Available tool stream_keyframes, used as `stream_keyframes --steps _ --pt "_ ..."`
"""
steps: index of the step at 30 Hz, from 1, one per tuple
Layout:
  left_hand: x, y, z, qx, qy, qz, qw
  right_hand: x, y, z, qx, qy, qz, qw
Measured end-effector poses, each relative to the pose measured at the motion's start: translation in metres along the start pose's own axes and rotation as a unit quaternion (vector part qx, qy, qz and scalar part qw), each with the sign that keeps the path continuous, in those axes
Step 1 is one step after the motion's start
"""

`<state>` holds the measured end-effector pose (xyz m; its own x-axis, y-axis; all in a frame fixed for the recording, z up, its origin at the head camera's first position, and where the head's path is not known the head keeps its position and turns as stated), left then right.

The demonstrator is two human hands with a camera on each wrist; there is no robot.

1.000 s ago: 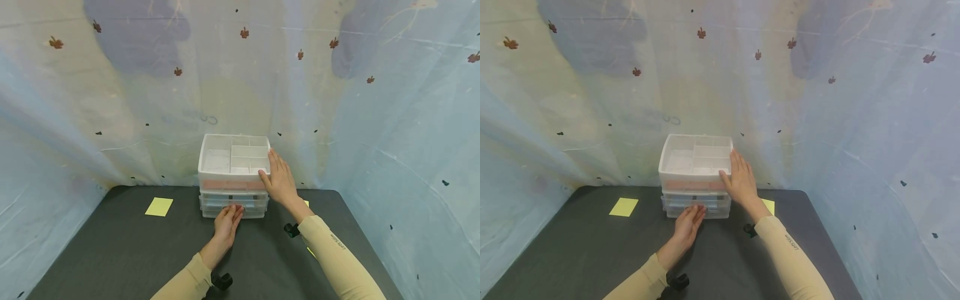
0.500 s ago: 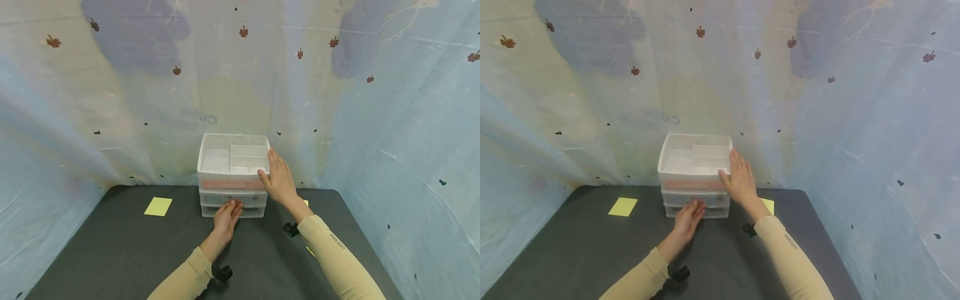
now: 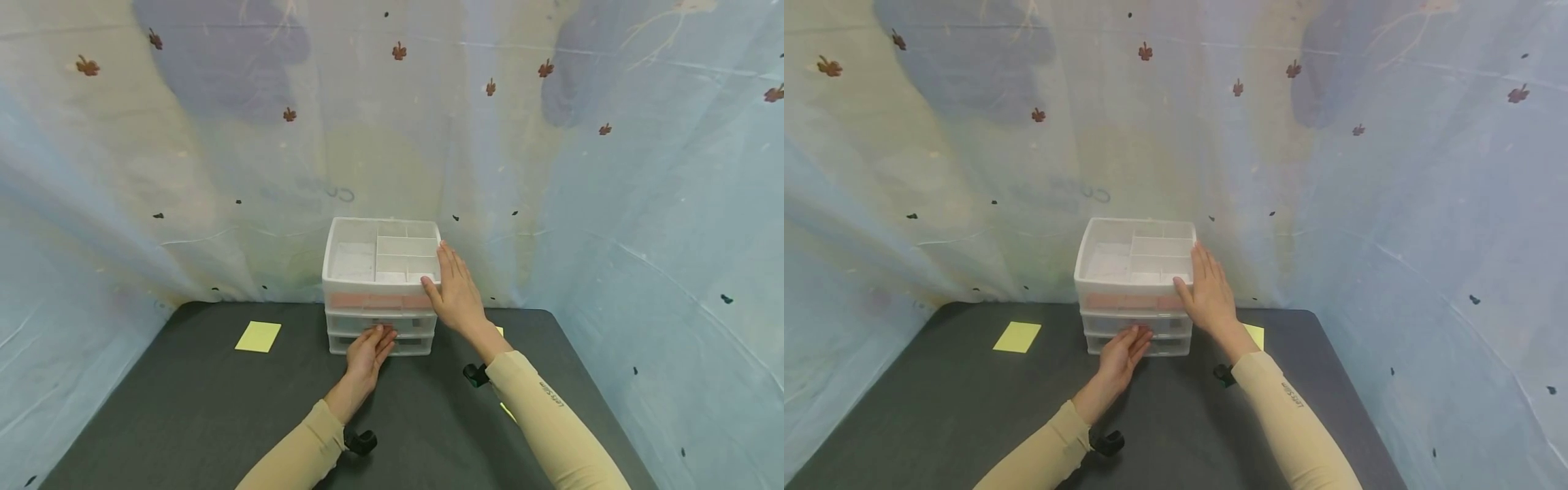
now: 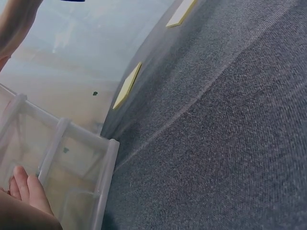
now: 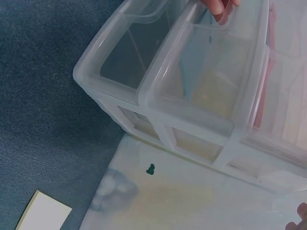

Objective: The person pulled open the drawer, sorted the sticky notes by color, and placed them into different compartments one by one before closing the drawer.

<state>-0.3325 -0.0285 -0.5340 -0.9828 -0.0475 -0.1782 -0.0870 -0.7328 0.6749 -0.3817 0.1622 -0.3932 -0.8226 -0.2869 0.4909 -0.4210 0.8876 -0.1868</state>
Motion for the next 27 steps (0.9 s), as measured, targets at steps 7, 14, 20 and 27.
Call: stream_keyframes --steps 7,14,20,27 --pt "-0.007 0.004 0.000 0.020 -0.006 0.005 0.9998 0.000 0.001 0.000 0.004 0.004 -0.004 1.0000" --pt "-0.020 0.001 -0.006 0.050 -0.023 -0.008 0.9985 0.000 0.001 -0.002 0.012 0.006 -0.004 0.9999" --pt "-0.026 -0.005 -0.016 0.070 -0.028 -0.026 0.9968 0.001 0.001 -0.001 0.010 0.006 -0.003 0.9999" --pt "-0.022 -0.010 -0.029 0.085 -0.029 -0.048 0.9948 0.000 0.000 0.000 0.012 0.003 -0.004 0.9999"
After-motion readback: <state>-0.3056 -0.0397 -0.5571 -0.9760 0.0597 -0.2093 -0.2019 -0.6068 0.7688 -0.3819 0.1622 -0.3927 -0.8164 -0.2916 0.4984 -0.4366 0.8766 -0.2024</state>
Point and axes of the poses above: each hand's wrist, its own x-axis towards the middle knuckle, its own z-axis out of the palm, y = z × x, the point moved 4 cm from there along x, towards the middle knuckle, and after that the axes turned 6 degrees about -x, right-handed, at the moved point
